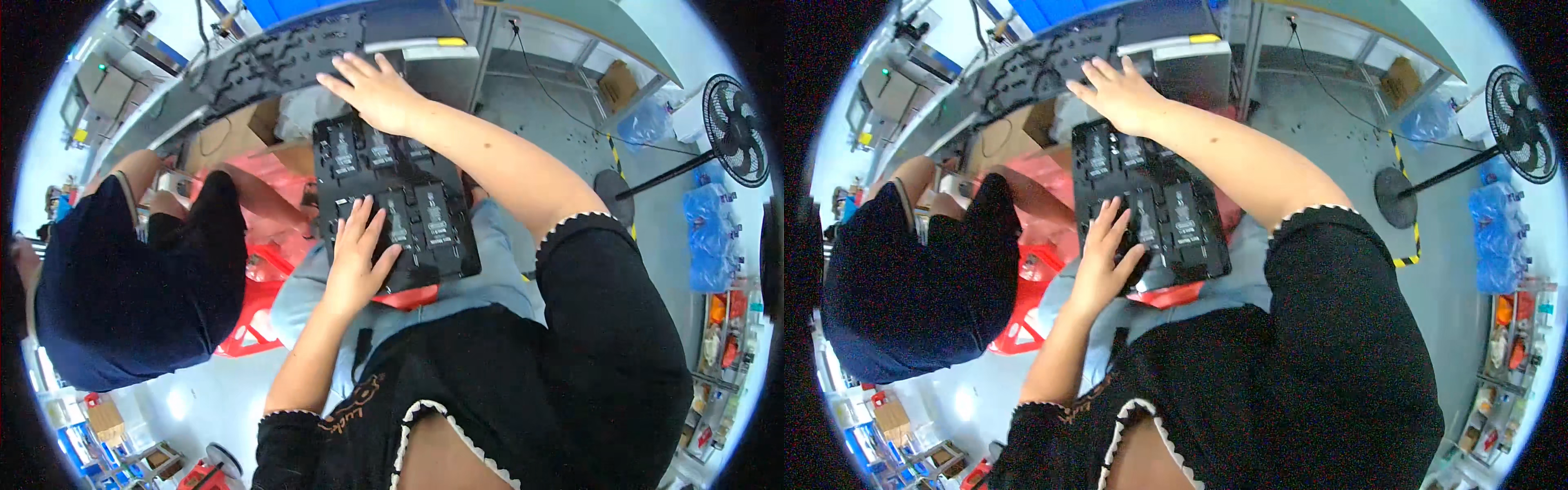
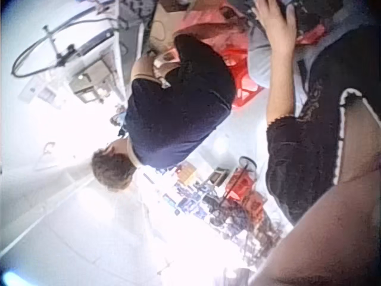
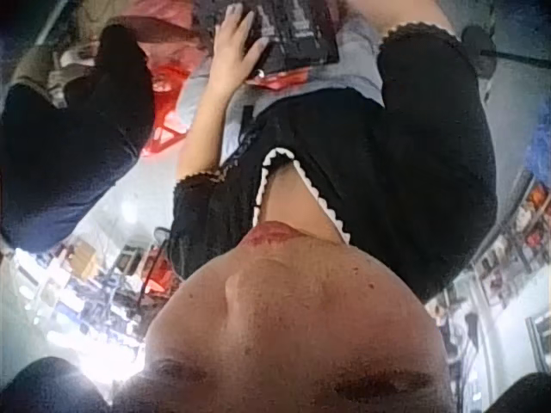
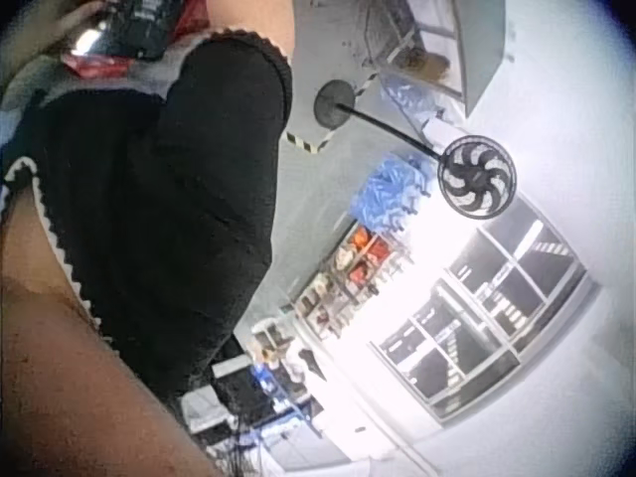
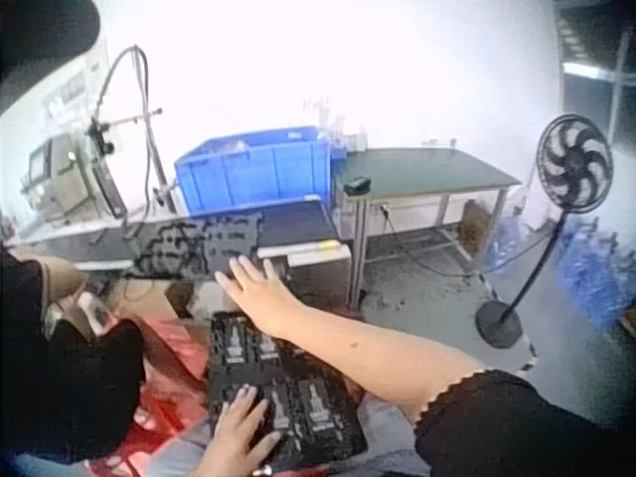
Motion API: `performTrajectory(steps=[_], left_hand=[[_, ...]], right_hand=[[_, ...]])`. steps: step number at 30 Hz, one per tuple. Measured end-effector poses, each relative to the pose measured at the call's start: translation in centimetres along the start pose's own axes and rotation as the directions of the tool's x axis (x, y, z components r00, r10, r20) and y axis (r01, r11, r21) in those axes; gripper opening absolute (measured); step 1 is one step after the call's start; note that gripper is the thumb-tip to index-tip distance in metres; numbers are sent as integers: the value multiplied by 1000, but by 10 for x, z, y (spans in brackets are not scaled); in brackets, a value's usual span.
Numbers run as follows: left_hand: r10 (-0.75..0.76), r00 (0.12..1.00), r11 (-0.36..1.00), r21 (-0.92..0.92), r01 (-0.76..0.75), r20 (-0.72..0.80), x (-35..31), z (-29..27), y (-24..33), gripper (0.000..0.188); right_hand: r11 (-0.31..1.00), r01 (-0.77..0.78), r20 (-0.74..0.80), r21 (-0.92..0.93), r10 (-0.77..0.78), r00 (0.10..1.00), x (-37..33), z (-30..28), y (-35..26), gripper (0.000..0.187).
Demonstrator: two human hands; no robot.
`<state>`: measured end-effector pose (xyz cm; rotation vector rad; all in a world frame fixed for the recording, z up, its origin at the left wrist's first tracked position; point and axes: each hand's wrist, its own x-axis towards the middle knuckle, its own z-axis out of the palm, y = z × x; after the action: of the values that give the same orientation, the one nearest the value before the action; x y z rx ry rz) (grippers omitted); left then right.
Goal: The person organizes black battery cases into a red plastic crate. They pick up the cases from a nearby surface and place them into the crate, arranging them in rows. The person occasionally adjusts the position of the cases to fit them neatly within the container.
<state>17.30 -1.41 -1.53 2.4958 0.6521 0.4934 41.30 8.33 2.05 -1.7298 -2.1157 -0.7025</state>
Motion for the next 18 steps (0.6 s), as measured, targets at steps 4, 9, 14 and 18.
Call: performTrajectory(steps=[4, 9, 14, 18], left_hand=[[-376, 905, 771, -610, 186, -199, 7, -3, -39, 52], [-572, 819, 183, -981, 70, -49, 35, -43, -62, 75], [-756, 575, 555, -771, 312, -311, 97, -42, -112, 40], [-602, 763, 394, -919, 27, -236, 78, -46, -74, 25]], right_hand=[[1000, 21, 210, 8, -22, 977, 11, -32, -5, 47], [925, 317, -142, 210, -292, 946, -18, -70, -93, 25], [983, -145, -135, 109, 160, 978, 7, -61, -50, 52], [818, -494, 54, 295, 502, 863, -37, -66, 3, 57]])
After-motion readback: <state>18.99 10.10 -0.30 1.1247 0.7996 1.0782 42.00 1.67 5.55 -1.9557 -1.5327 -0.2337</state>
